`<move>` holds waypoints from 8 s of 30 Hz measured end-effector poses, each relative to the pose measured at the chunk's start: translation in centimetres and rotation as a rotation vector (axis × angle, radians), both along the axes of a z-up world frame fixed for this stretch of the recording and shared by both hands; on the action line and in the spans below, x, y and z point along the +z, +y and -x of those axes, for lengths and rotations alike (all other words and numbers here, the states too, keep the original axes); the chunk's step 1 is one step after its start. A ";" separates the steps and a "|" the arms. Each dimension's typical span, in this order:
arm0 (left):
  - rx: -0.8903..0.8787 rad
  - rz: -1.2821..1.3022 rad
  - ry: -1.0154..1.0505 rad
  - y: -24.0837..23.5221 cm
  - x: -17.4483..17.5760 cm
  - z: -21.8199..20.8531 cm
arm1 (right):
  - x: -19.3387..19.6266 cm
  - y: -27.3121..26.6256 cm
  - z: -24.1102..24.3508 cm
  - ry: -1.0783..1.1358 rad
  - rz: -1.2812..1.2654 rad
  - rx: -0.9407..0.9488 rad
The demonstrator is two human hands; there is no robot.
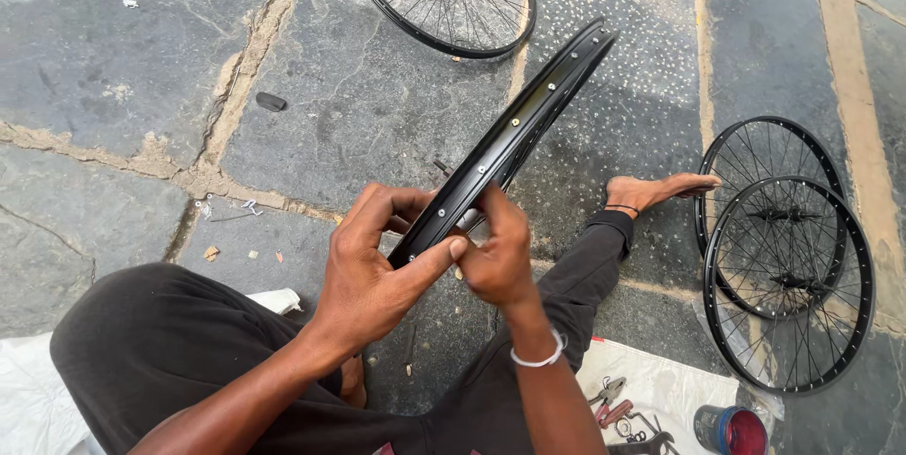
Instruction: The person sits on a paved surface and works on a bicycle wheel, using their hands to adjust and tighten the small metal nipples on the rim. They rotate the wheel to access different sections and continue the process of securing the spokes.
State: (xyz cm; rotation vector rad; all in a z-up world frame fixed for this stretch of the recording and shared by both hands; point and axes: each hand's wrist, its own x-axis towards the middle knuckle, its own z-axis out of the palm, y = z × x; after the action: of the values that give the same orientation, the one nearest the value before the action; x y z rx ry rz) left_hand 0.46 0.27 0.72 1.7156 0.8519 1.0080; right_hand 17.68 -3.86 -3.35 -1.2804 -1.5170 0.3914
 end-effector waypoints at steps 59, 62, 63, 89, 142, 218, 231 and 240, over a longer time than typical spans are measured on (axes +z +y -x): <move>-0.025 -0.411 0.013 0.2 2.0 -0.6 | -3.7 -2.1 5.3 0.411 -0.252 -0.257; -0.074 -0.143 0.065 0.6 2.7 -1.1 | -3.6 -2.5 5.1 0.455 -0.210 -0.333; -0.138 0.038 0.058 1.0 2.8 -1.2 | -3.4 -2.1 5.2 0.467 -0.220 -0.382; -0.076 -0.009 -0.133 0.4 -0.9 -1.7 | -1.1 -0.3 -0.6 -0.263 -0.081 -0.440; -0.097 -0.008 -0.135 0.7 -1.0 -1.1 | 2.7 0.5 -2.1 0.184 0.208 0.368; -0.126 -0.243 -0.074 -0.7 -0.9 -1.6 | -6.1 -4.0 3.0 0.669 -0.275 -0.195; -0.129 -0.212 -0.102 0.6 -1.7 -1.9 | -5.0 -3.0 3.5 0.485 -0.150 -0.152; -0.140 -0.239 -0.031 0.5 -1.3 -1.4 | -3.9 -3.1 3.8 0.388 -0.069 -0.304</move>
State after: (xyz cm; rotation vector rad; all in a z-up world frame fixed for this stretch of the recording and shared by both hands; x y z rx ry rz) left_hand 1.86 0.81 -0.60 1.9260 0.6006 1.0714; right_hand 13.88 -7.00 -7.24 -1.2715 -0.9862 0.3605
